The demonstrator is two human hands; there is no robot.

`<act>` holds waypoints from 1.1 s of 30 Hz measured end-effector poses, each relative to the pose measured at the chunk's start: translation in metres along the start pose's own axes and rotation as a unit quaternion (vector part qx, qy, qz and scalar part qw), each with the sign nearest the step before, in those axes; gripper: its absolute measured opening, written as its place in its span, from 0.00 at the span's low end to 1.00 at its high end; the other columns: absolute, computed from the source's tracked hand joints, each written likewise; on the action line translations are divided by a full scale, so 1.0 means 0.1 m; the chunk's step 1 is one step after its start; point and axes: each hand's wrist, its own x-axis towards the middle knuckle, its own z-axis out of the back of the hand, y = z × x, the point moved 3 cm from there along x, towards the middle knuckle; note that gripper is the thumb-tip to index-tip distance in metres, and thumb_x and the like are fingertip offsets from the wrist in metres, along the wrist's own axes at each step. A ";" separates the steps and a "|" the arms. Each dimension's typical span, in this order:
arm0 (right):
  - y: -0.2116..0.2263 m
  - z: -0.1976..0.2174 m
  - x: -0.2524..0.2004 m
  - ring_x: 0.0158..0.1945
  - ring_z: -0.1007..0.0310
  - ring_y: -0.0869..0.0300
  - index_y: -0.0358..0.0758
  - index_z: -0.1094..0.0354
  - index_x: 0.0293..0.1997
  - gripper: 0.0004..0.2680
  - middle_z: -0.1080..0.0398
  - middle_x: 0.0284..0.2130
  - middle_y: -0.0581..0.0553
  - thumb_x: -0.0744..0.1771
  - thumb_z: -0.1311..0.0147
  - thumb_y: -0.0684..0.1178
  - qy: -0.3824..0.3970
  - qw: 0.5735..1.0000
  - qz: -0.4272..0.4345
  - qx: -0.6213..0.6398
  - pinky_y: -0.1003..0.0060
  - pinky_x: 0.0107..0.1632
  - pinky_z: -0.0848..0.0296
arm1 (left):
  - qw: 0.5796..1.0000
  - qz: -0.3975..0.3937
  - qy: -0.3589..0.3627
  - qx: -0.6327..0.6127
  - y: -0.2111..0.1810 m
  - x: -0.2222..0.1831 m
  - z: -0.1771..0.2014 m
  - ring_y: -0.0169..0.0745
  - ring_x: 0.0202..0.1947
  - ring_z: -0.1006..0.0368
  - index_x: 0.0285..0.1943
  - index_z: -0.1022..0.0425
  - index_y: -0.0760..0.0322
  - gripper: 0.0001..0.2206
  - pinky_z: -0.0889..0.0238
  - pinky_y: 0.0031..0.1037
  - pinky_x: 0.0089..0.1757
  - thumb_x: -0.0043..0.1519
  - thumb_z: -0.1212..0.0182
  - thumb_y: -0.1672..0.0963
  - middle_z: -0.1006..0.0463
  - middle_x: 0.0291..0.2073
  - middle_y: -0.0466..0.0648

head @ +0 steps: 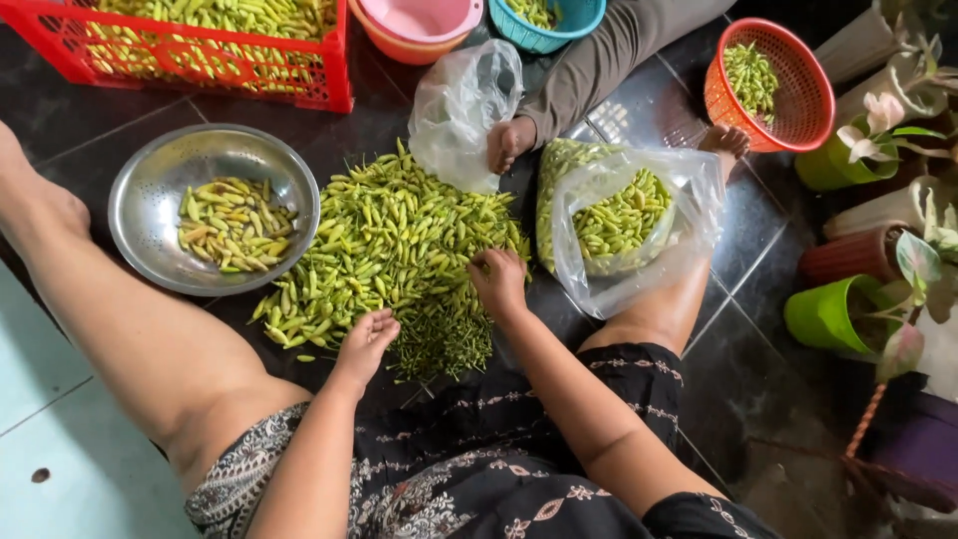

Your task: Manually removing the stems from green chilies and sorting them into a metal bowl while sitting on the floor.

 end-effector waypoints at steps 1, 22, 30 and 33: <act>-0.04 0.01 -0.03 0.47 0.28 0.54 0.47 0.26 0.39 0.02 0.25 0.34 0.51 0.67 0.37 0.47 0.011 0.999 -0.003 0.044 0.50 0.54 0.33 | 1.000 -0.001 0.006 -0.007 0.01 0.00 0.00 0.59 0.60 0.27 0.69 0.32 0.69 0.28 0.36 0.51 0.57 0.65 0.34 0.49 0.26 0.61 0.63; 0.51 -0.15 -0.99 0.36 0.23 0.51 0.41 0.23 0.36 0.04 0.23 0.28 0.44 0.64 0.32 0.46 0.209 0.938 0.085 0.264 0.57 0.41 0.24 | 0.990 0.020 0.139 0.028 0.36 0.04 -0.21 0.32 0.21 0.24 0.40 0.18 0.61 0.08 0.34 0.16 0.23 0.61 0.31 0.53 0.17 0.24 0.49; 0.54 -0.17 -1.02 0.37 0.22 0.52 0.38 0.24 0.37 0.03 0.23 0.29 0.43 0.66 0.35 0.44 0.236 0.934 0.012 0.270 0.58 0.43 0.24 | 0.996 0.008 0.086 -0.009 0.54 0.17 -0.29 0.33 0.19 0.26 0.37 0.17 0.62 0.06 0.37 0.16 0.19 0.58 0.28 0.55 0.22 0.20 0.48; 0.56 -0.12 -0.99 0.37 0.22 0.52 0.38 0.24 0.38 0.02 0.24 0.28 0.45 0.69 0.40 0.42 0.227 0.931 0.003 0.286 0.59 0.44 0.23 | 0.997 -0.006 0.072 0.003 0.56 0.21 -0.32 0.33 0.18 0.26 0.34 0.16 0.60 0.04 0.38 0.18 0.19 0.58 0.29 0.56 0.22 0.19 0.47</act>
